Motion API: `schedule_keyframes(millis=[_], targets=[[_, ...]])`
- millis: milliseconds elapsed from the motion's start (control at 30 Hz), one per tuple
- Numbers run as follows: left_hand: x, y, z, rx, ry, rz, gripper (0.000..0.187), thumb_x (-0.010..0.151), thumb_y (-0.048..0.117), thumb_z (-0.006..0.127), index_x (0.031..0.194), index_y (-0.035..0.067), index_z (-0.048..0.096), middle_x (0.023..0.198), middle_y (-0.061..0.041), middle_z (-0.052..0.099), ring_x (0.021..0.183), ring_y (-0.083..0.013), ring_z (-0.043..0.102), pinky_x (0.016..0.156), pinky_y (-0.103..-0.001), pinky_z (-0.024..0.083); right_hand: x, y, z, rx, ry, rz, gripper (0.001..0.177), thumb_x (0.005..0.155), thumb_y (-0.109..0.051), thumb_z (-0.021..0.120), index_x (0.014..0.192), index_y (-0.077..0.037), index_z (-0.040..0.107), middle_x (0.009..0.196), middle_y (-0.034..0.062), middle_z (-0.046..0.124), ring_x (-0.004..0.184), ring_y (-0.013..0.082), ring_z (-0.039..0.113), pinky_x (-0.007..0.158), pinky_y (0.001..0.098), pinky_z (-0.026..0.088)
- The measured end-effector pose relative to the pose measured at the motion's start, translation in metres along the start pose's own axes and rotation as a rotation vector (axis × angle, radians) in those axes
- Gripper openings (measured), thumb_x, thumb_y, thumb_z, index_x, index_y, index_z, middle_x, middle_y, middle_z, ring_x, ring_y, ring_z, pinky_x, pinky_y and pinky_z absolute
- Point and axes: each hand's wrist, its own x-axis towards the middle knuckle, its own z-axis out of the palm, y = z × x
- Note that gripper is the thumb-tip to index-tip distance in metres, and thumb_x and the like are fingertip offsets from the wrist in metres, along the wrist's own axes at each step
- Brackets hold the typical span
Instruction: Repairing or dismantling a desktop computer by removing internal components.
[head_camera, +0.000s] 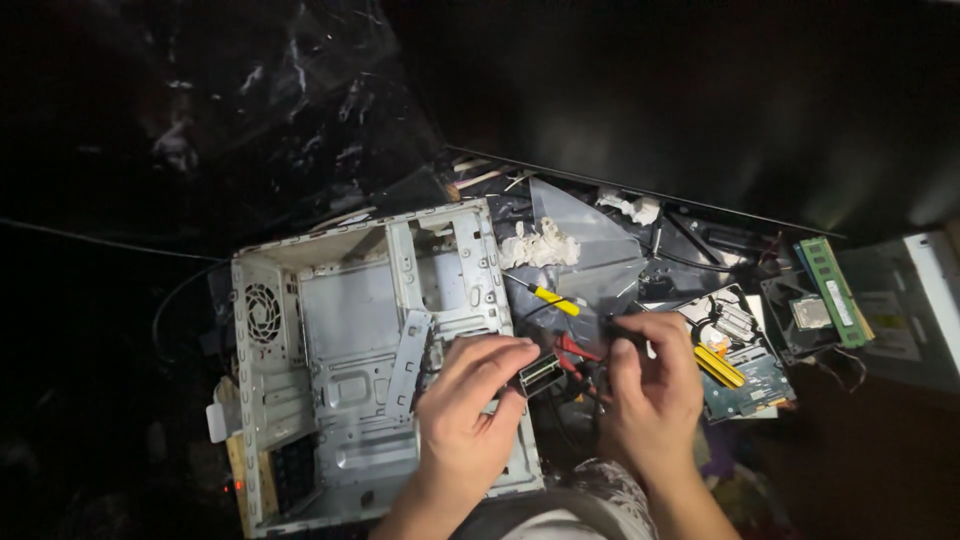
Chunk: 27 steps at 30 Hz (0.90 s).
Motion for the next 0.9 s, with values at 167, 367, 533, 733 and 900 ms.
schedule_keyframes(millis=[167, 367, 533, 733, 900], targets=[[-0.016, 0.0, 0.01, -0.061, 0.009, -0.064, 0.037, 0.079, -0.013, 0.065, 0.114, 0.0, 0.068, 0.111, -0.011, 0.074, 0.103, -0.0238, 0.073, 0.087, -0.031, 0.058, 0.019, 0.016, 0.012, -0.139, -0.241, -0.009, 0.022, 0.089, 0.001, 0.062, 0.112, 0.001, 0.064, 0.111, 0.0175, 0.061, 0.09, 0.0322, 0.065, 0.077, 0.0385, 0.056], [-0.046, -0.025, 0.016, -0.396, 0.096, -0.52, 0.028, 0.099, -0.001, 0.056, 0.127, 0.002, 0.057, 0.106, -0.012, 0.075, 0.097, -0.0161, 0.077, 0.087, -0.029, 0.058, 0.031, 0.089, 0.046, -0.735, -0.435, -0.165, 0.029, 0.085, -0.006, 0.06, 0.112, 0.0, 0.067, 0.11, 0.0226, 0.064, 0.098, 0.0435, 0.063, 0.085, 0.0488, 0.053], [-0.056, -0.031, 0.015, -0.401, 0.104, -0.685, 0.038, 0.101, 0.006, 0.053, 0.138, 0.003, 0.055, 0.083, -0.007, 0.067, 0.074, -0.0119, 0.064, 0.072, -0.027, 0.056, 0.059, 0.083, 0.055, -0.8, -0.394, -0.13, 0.02, 0.09, -0.008, 0.059, 0.108, -0.004, 0.067, 0.115, 0.0191, 0.065, 0.1, 0.0394, 0.065, 0.086, 0.0468, 0.054], [-0.059, -0.042, 0.013, -0.718, 0.232, -0.675, 0.04, 0.103, 0.011, 0.051, 0.141, -0.001, 0.049, 0.092, -0.008, 0.064, 0.079, -0.0132, 0.058, 0.076, -0.03, 0.053, 0.079, 0.086, 0.107, -0.613, -0.369, -0.305, 0.04, 0.089, -0.007, 0.063, 0.129, -0.009, 0.064, 0.115, 0.0232, 0.063, 0.094, 0.0421, 0.062, 0.079, 0.0494, 0.052], [-0.057, -0.05, 0.007, -0.945, 0.273, -0.576, 0.044, 0.103, 0.012, 0.053, 0.144, -0.004, 0.046, 0.093, -0.015, 0.062, 0.079, -0.0208, 0.061, 0.075, -0.037, 0.056, 0.085, 0.099, 0.124, -0.657, -0.436, -0.318, 0.029, 0.087, -0.007, 0.065, 0.115, -0.013, 0.068, 0.105, 0.0189, 0.062, 0.094, 0.0395, 0.062, 0.082, 0.0471, 0.053]])
